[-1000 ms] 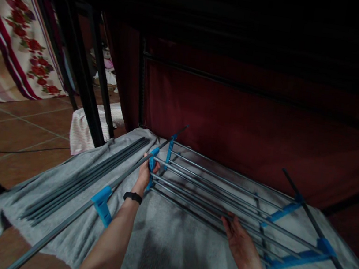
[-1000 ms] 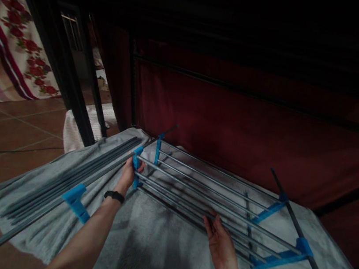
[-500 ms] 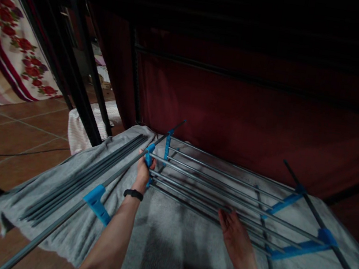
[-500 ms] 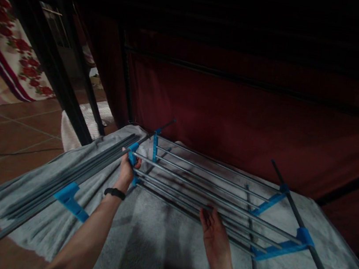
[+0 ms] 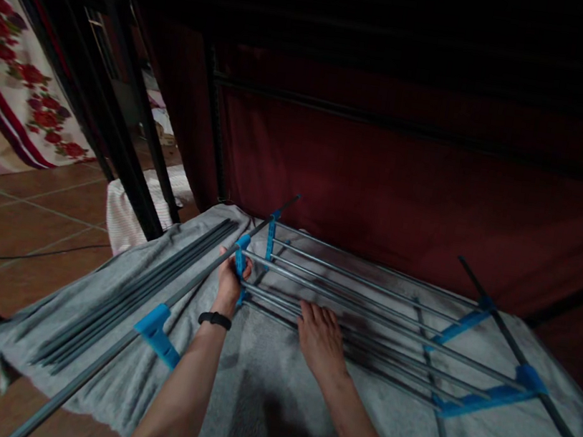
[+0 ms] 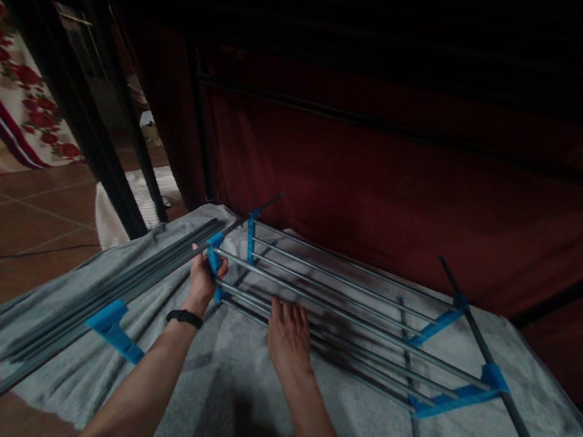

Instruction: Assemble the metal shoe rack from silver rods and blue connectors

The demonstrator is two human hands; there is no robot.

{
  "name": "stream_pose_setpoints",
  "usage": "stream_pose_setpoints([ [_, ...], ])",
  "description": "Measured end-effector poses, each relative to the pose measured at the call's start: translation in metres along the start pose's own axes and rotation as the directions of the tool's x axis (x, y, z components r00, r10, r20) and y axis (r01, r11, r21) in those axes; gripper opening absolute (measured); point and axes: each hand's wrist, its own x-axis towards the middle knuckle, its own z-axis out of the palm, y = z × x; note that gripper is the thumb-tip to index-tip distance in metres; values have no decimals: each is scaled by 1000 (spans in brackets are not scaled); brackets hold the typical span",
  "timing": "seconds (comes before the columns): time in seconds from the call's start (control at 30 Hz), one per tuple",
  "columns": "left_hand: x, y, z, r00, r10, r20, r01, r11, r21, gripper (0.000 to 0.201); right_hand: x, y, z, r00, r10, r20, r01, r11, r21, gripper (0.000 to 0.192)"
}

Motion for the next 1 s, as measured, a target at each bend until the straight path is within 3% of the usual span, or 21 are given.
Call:
stream_pose_setpoints([
  [0.07, 0, 1, 0, 1000, -1, -1, 1, 1000, -8, 76, 4, 3, 6, 997, 8, 80, 2, 992, -128, 40],
  [0.17, 0, 1, 0, 998, -61, -29, 59, 996, -69, 73, 7, 7, 6, 990, -3, 138, 29, 982, -186, 41],
  [0.23, -1, -1, -1, 988, -82, -129, 62, 987, -149, 67, 10, 9, 3, 990, -25, 139, 50, 982, -181, 41],
  [0.33, -5, -4, -2, 937, -22, -348, -53, 978, -203, 53, 14, 11, -1, 992, -56, 112, 74, 985, -159, 38],
  [0.47, -17, -6, 2, 904, 34, -425, -56, 998, -41, 38, 13, 12, 1, 991, -92, 100, 104, 987, -122, 35],
  [0.6, -37, -9, 6, 787, 197, -585, -46, 964, 262, 25, 9, 8, 1, 986, -128, 104, 138, 986, -90, 26],
  [0.7, -53, -15, 5, 736, 200, -646, -17, 961, 278, 18, 8, 6, -2, 983, -160, 91, 168, 981, -97, 21],
  [0.77, -62, -17, 7, 763, 123, -634, 0, 982, 190, 19, 9, 5, -3, 983, -166, 77, 174, 978, -114, 18],
  [0.87, -72, -9, 19, 886, -150, -439, 143, 989, -49, 15, 11, 6, -3, 983, -173, 59, 179, 975, -130, 17],
  [0.93, -73, 1, 31, 889, -326, -321, 285, 943, -171, 22, 12, 8, -3, 980, -191, 56, 197, 971, -131, 18],
  [1.0, -69, 11, 44, 840, -445, -312, 381, 891, -245, 33, 12, 11, -6, 975, -217, 40, 220, 968, -121, 22],
])
